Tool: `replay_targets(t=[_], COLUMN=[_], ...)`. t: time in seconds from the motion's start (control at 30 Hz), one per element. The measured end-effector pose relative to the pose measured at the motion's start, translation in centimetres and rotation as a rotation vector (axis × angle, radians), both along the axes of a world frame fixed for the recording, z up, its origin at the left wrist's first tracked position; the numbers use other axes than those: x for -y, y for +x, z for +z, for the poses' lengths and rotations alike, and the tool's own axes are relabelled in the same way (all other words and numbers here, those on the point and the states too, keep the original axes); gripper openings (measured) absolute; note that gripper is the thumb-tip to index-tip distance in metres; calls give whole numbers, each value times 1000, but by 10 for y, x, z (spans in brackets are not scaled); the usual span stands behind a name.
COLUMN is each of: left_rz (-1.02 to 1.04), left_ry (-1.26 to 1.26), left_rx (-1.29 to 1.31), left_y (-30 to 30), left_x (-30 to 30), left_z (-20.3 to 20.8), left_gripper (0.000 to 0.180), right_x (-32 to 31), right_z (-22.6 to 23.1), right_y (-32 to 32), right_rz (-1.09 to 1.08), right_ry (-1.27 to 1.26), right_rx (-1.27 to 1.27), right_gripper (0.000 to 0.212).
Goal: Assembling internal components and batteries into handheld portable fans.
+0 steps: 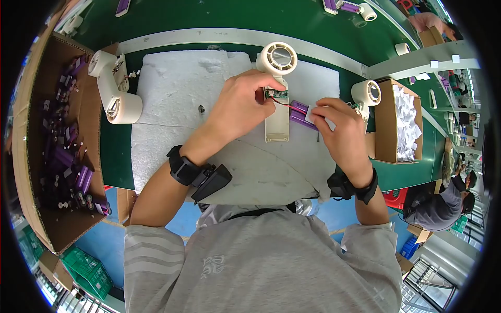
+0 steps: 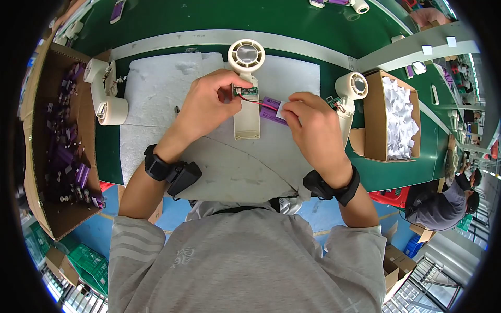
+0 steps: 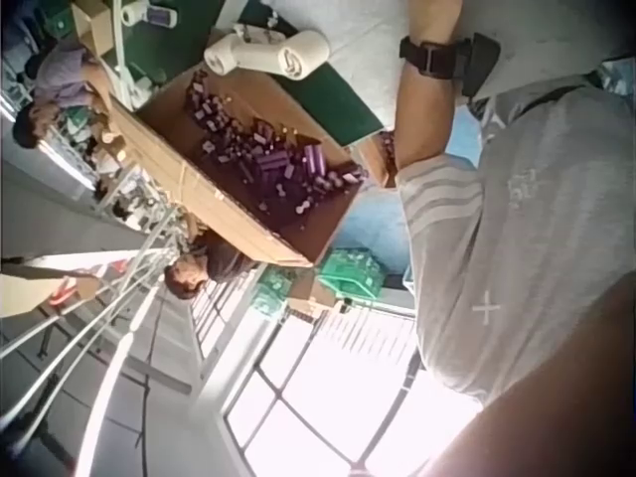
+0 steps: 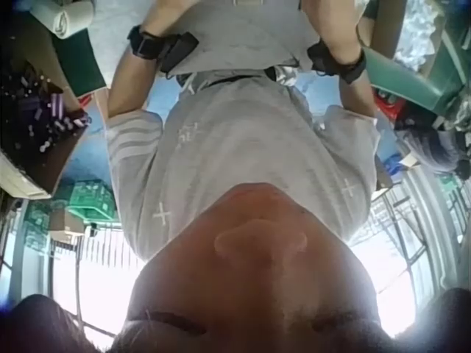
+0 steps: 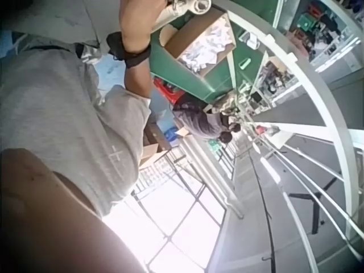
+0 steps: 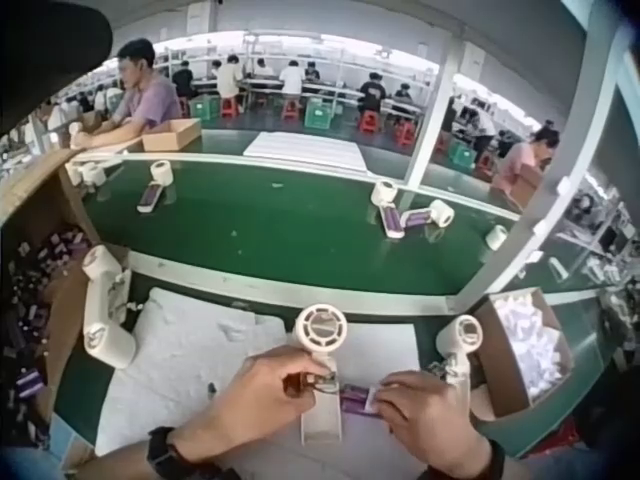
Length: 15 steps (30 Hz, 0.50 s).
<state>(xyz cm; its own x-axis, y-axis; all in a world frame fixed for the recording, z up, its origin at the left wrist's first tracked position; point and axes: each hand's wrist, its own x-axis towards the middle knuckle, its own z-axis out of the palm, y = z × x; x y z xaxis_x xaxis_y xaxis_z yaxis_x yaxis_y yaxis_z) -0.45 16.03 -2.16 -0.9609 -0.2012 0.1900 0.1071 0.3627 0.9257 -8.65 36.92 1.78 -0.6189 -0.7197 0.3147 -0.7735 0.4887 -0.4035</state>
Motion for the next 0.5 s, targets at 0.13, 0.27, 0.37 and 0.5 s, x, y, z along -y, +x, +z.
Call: replay_targets(t=[0.13, 0.27, 0.37, 0.5], left_rz=[16, 26, 36, 49], left_ry=[-18, -33, -48, -76], left_rx=[-28, -35, -36, -56], left_y=[0, 0, 0, 0], left_x=[-4, -5, -5, -7], left_z=[-1, -3, -3, -3], left_gripper=[26, 26, 26, 26], right_x=[3, 10, 16, 22], right_z=[5, 10, 11, 15], right_y=[-2, -1, 2, 7], right_rz=[157, 156, 192, 158], right_ry=[24, 194, 361, 403], right_rx=[-11, -27, -92, -83], right_gripper=[10, 9, 6, 4])
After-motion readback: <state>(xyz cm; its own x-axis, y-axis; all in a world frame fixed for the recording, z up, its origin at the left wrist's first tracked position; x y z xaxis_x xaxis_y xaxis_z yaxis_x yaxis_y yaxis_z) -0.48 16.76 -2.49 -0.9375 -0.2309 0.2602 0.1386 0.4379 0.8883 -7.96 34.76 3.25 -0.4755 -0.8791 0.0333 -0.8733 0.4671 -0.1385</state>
